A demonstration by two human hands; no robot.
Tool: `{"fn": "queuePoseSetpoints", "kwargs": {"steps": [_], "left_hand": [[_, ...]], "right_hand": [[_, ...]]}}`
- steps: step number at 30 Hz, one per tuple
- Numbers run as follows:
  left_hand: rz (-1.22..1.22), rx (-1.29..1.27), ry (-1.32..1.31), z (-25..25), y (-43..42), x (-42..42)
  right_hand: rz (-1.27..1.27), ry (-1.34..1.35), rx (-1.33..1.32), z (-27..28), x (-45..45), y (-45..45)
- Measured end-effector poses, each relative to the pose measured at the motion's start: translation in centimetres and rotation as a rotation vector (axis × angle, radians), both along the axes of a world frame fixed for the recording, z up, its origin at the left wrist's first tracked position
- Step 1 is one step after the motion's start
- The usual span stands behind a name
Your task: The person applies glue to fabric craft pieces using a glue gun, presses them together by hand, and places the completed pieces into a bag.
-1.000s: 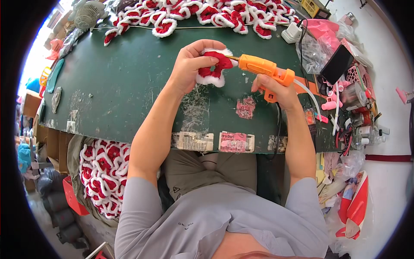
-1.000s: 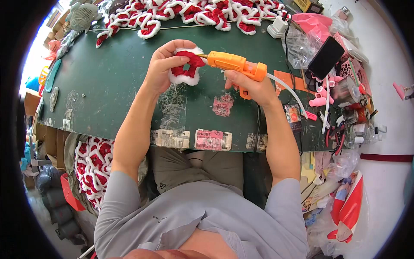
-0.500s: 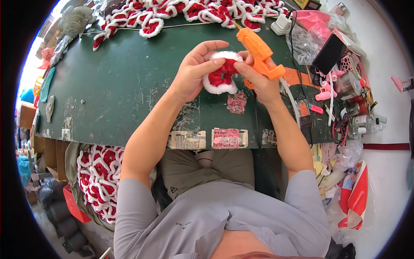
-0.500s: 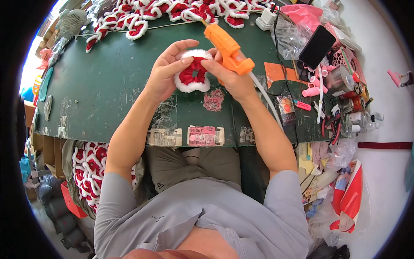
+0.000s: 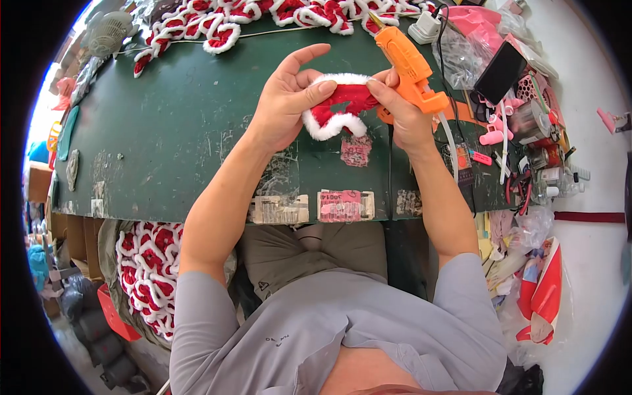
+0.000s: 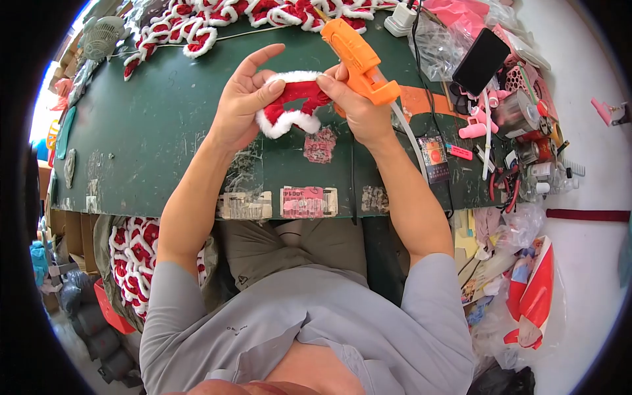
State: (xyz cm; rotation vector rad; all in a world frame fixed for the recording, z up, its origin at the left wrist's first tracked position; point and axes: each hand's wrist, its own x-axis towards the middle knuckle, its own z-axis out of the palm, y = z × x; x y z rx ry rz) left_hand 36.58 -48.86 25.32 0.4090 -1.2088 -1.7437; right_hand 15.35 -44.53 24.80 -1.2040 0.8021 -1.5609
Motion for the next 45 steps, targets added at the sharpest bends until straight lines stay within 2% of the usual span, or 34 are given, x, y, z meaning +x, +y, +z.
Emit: {"fn": "queuePoseSetpoints", "kwargs": {"steps": [4, 6, 7, 9, 10, 14, 16, 19, 21, 23, 24, 29, 31, 32, 34, 35, 37, 38, 40, 41, 42, 44, 45], "left_hand": [[-0.01, 0.024, 0.022, 0.4, 0.5, -0.3], [-0.104, -0.009, 0.013, 0.6, 1.0, 0.2], [-0.132, -0.038, -0.021, 0.5, 1.3, 0.4], [-0.12, -0.073, -0.073, 0.5, 1.5, 1.4], [-0.08, -0.087, -0.138, 0.8, 2.3, 1.9], [0.197, -0.271, -0.269, 0.8, 4.3, 3.3], [0.267, -0.254, -0.254, 2.0, 7.4, 5.9], [0.678, -0.346, -0.488, 3.7, 12.0, 11.4], [0.927, -0.372, -0.629, 3.3, 14.9, 16.8], [1.097, -0.342, -0.645, 3.1, 18.2, 22.6], [1.179, -0.356, -0.732, 2.9, 19.7, 25.9], [1.684, -0.255, -0.785, 0.0, 26.6, 41.2], [1.768, -0.121, -1.095, -3.6, 29.8, 48.7], [1.772, 0.004, -1.226, -5.5, 31.1, 51.0], [1.585, 0.239, -1.538, -6.9, 32.9, 51.8], [1.586, 0.247, -1.539, -7.2, 33.4, 51.9], [1.533, 0.298, -1.759, -7.2, 33.5, 51.4], [1.533, 0.3, -1.762, -7.1, 33.5, 51.1], [1.507, -0.284, -1.712, -5.9, 33.1, 48.8], [1.327, -0.277, -1.654, -4.5, 32.8, 46.3], [1.327, -0.276, -1.654, -3.9, 32.8, 44.8], [0.938, -0.303, -1.944, -3.6, 32.9, 42.9], [0.877, -0.243, -2.03, -3.4, 33.0, 42.8]], "right_hand": [[0.016, 0.061, -0.042, -0.4, -0.6, 0.0], [0.053, 0.153, 0.094, -0.8, -0.6, 0.1], [0.098, 0.249, 0.028, -2.2, -1.3, -0.3], [0.096, 0.235, 0.045, -3.7, -0.7, -0.7], [0.073, 0.096, 0.061, -3.5, 1.3, 0.1], [0.007, 0.091, 0.061, -4.4, 1.4, 0.1], [0.05, 0.042, 0.009, -3.5, 2.6, 1.1], [0.123, 0.015, -0.032, -3.0, 2.3, 1.3], [0.121, 0.032, -0.017, -3.2, 2.4, 1.3], [0.119, 0.046, -0.011, -3.3, 2.5, 1.4], [0.113, 0.063, -0.005, -3.3, 2.5, 1.4], [0.135, 0.086, 0.015, -3.4, 2.6, 1.5], [0.157, 0.102, 0.008, -3.3, 2.7, 1.8], [0.166, 0.101, 0.012, -3.4, 2.8, 2.0], [0.175, 0.117, 0.023, -3.5, 2.9, 1.9], [0.169, 0.131, 0.034, -3.4, 3.0, 2.0], [0.168, 0.138, 0.035, -3.6, 2.8, 1.7], [0.161, 0.145, 0.038, -3.7, 2.7, 1.7], [0.169, 0.135, 0.039, -3.7, 2.6, 1.6], [0.176, 0.127, 0.04, -3.7, 2.5, 1.6], [0.176, 0.127, 0.041, -3.7, 2.6, 1.5], [0.179, 0.123, 0.042, -3.7, 2.4, 1.5], [0.175, 0.124, 0.043, -3.6, 2.5, 1.5]]}}
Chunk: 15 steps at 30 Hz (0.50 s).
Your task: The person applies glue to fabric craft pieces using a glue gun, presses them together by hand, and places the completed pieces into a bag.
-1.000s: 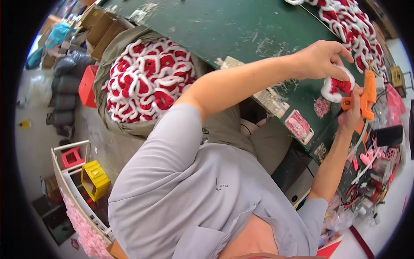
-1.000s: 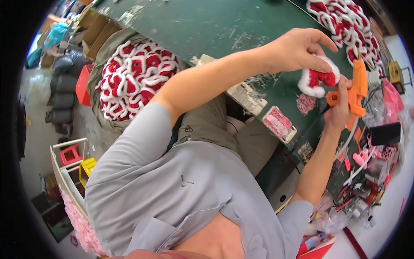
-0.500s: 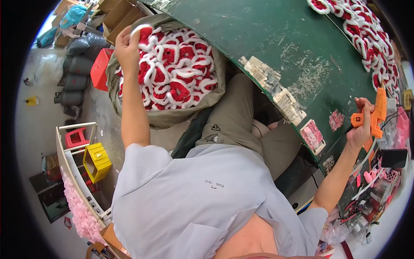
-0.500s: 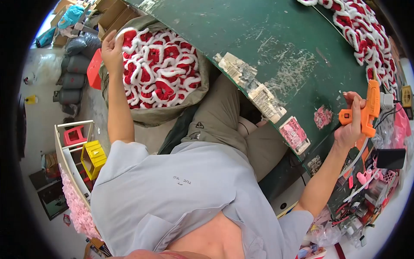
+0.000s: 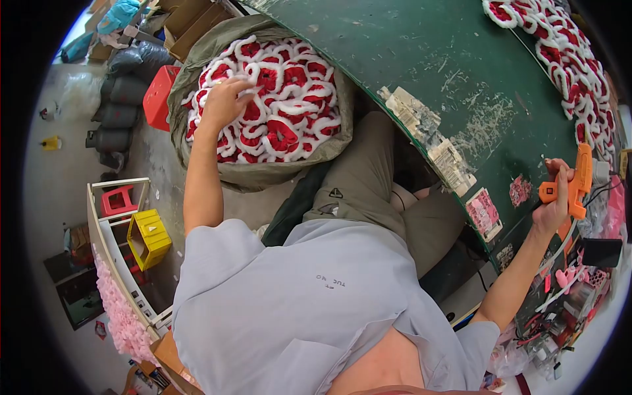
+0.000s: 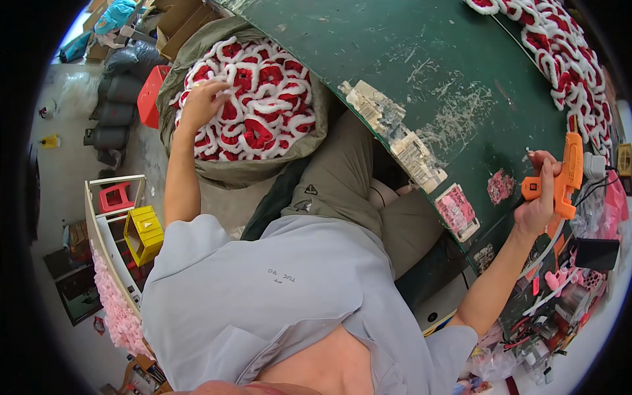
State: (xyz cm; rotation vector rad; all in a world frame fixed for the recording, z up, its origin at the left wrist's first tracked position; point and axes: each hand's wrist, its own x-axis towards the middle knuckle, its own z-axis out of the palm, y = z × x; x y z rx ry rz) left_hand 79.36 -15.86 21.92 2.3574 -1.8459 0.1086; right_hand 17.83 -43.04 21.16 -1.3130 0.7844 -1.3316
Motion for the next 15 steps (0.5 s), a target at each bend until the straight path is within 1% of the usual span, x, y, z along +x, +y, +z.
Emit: {"fn": "queuePoseSetpoints", "kwargs": {"steps": [1, 3, 4, 5, 7, 9, 10, 11, 12, 13, 14, 15], "left_hand": [[-0.01, -0.002, 0.0, 0.0, -0.1, -0.4], [0.22, -0.15, 0.3, -0.5, -1.1, -1.9], [0.212, -0.271, 0.445, 0.0, -2.1, -3.9], [0.145, -0.298, 0.455, 0.8, -3.1, -5.8], [0.016, -0.375, 0.588, 2.6, -5.8, -10.6], [-0.166, -0.421, 0.833, 4.0, -9.0, -15.8], [-0.253, -0.398, 0.867, 4.4, -10.8, -19.1], [-0.407, -0.398, 0.813, 4.2, -12.5, -22.0], [-0.645, -0.461, 0.7, 4.4, -14.0, -24.9], [-0.9, -0.546, 0.872, 4.2, -15.0, -31.0], [-1.022, -0.565, 0.966, 3.0, -15.3, -34.8], [-1.129, -0.491, 1.138, 2.9, -14.8, -37.8]], "right_hand": [[0.009, -0.007, -0.001, 0.0, 0.1, 0.0], [-0.009, -0.008, -0.009, -0.6, 0.1, -0.6], [-0.005, -0.034, -0.005, -0.5, 0.2, -0.8], [0.001, -0.058, -0.001, -0.5, 0.3, -0.9], [-0.032, -0.053, -0.008, -0.2, 0.7, -0.8], [-0.035, -0.001, -0.057, 0.1, 0.6, -0.8], [-0.071, 0.01, -0.06, 0.2, 0.4, -0.9], [-0.072, 0.009, -0.065, 0.2, -0.8, -1.2], [-0.089, 0.004, -0.055, -0.1, -2.1, -1.6], [-0.059, -0.022, -0.028, -1.2, -1.5, -2.2], [-0.061, -0.039, -0.028, -1.5, -2.0, -2.2], [-0.071, -0.046, -0.02, -1.7, -2.3, -2.2]]}}
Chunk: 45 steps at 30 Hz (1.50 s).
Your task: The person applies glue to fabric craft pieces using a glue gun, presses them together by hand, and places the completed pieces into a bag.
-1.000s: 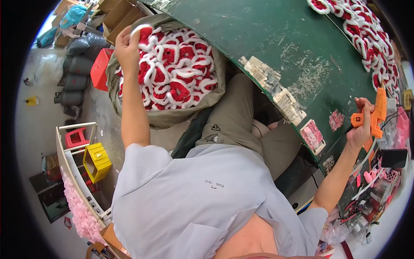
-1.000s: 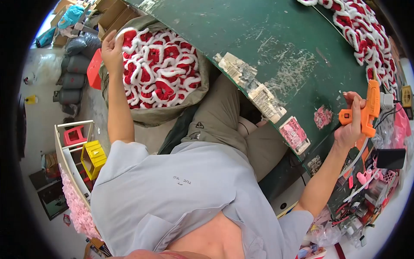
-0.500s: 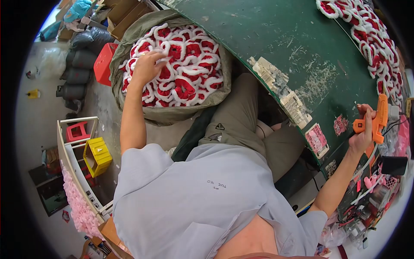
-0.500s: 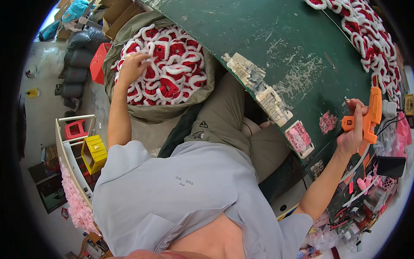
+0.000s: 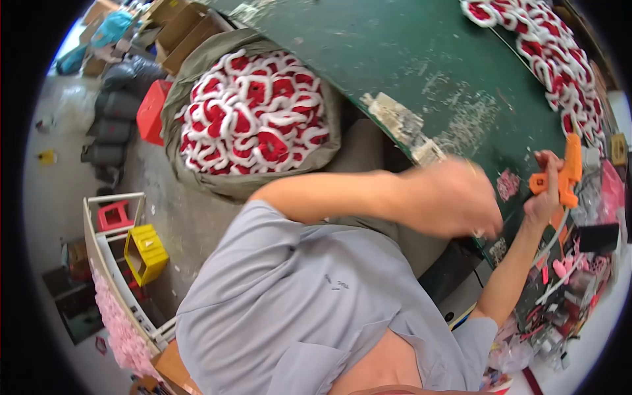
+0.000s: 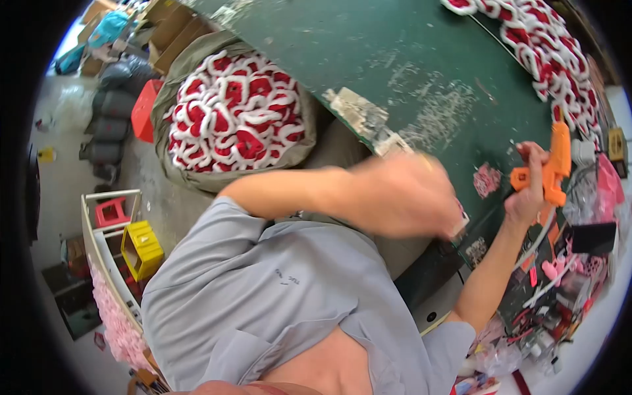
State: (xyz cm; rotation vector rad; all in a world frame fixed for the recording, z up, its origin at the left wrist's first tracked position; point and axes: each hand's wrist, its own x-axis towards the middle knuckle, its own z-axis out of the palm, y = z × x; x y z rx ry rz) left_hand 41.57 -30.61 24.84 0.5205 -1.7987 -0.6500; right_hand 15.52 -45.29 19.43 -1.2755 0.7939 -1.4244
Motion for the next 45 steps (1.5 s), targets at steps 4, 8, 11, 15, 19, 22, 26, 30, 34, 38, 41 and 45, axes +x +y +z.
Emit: {"fn": "queuePoseSetpoints", "kwargs": {"steps": [4, 8, 11, 15, 19, 22, 26, 30, 34, 38, 41, 45], "left_hand": [[-0.611, 0.201, -0.387, -1.7, 2.6, -4.5], [-0.807, 0.556, -0.527, -7.3, 4.9, -1.3], [-0.405, 1.175, -0.448, -10.3, 5.6, 6.8], [0.256, 0.974, -0.813, -3.1, 5.3, 17.6], [0.92, 0.741, -0.379, 4.7, -0.1, 19.6], [0.805, 0.506, -0.194, 5.8, -7.7, 21.0], [0.721, 0.399, -0.384, 4.7, -21.9, 23.9], [0.869, 0.489, -0.505, 4.0, -35.7, 25.2], [1.041, 0.353, -0.573, 1.6, -46.3, 26.8], [0.977, 0.444, -0.542, 0.8, -54.8, 28.8], [0.913, 0.474, -0.483, -0.4, -57.6, 26.5], [0.62, 0.562, -0.638, -1.3, -59.0, 20.3]], "right_hand": [[-0.002, -0.015, 0.002, 0.4, 0.3, 0.0], [-0.043, 0.068, -0.06, 0.6, 1.0, 0.3], [-0.101, 0.093, -0.045, 1.1, 1.3, 0.9], [-0.108, 0.024, -0.035, 1.8, 2.2, -0.1], [-0.081, 0.035, 0.006, 0.8, 2.8, -0.6], [-0.084, 0.021, 0.059, 0.4, 3.1, -0.8], [-0.182, 0.046, 0.109, 0.1, 2.8, -1.0], [-0.281, 0.051, 0.169, 0.4, 3.1, -1.0], [-0.3, 0.03, 0.171, 0.7, 3.2, -1.1], [-0.327, 0.036, 0.225, 0.9, 3.2, -1.1], [-0.347, 0.051, 0.251, 1.1, 3.3, -1.0], [-0.357, 0.08, 0.261, 1.1, 3.3, -1.2]]}}
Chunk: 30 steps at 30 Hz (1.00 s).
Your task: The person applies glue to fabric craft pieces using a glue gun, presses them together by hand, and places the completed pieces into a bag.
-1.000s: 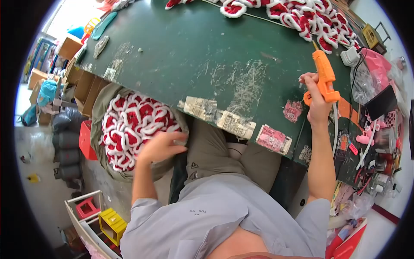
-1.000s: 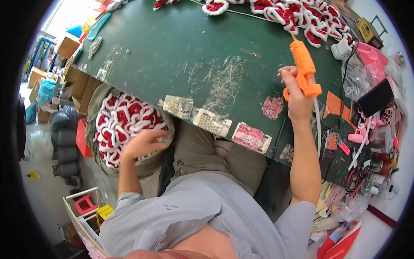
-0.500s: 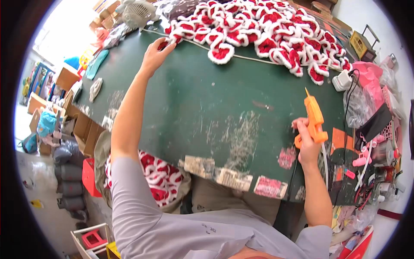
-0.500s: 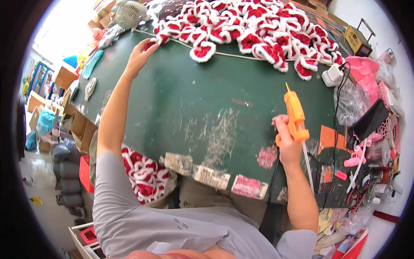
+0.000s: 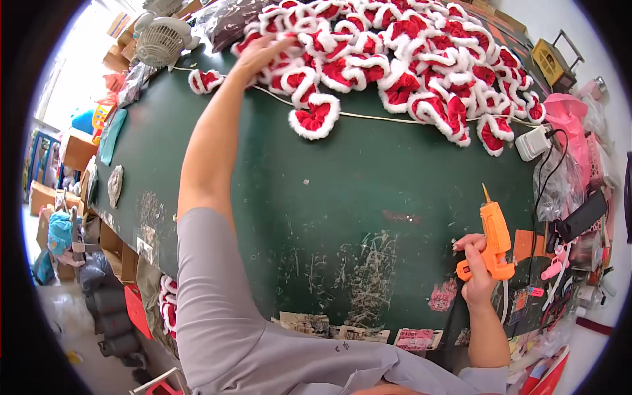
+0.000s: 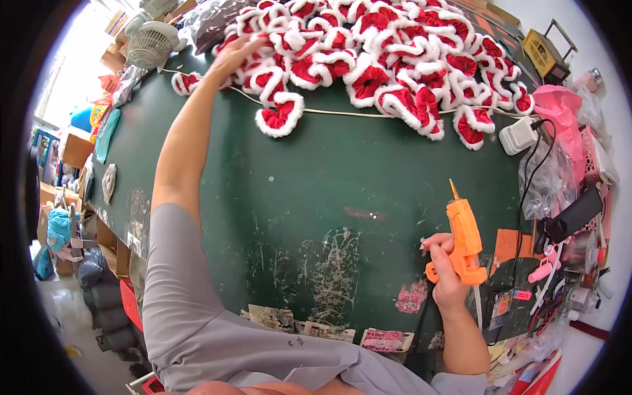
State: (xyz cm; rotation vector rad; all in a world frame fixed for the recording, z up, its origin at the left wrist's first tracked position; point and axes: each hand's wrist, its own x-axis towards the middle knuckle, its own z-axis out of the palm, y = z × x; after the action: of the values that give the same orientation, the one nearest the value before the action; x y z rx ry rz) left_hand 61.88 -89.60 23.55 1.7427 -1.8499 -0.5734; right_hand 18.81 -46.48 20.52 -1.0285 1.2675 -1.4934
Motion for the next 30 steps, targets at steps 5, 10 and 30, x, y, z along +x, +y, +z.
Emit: {"fn": "queuePoseSetpoints", "kwargs": {"steps": [5, 10, 30], "left_hand": [[-0.362, -0.059, 0.094, 0.5, 6.8, -8.0], [-0.651, -0.352, -0.058, 0.1, 15.9, -12.9], [-0.252, -0.383, -0.495, -1.7, 15.0, 4.3]], "right_hand": [[0.007, 0.002, -0.009, 0.0, 0.2, 0.0], [0.04, -0.05, -0.073, 0.0, -0.1, 0.1], [0.061, -0.045, -0.08, -0.4, 0.7, 0.2]]}}
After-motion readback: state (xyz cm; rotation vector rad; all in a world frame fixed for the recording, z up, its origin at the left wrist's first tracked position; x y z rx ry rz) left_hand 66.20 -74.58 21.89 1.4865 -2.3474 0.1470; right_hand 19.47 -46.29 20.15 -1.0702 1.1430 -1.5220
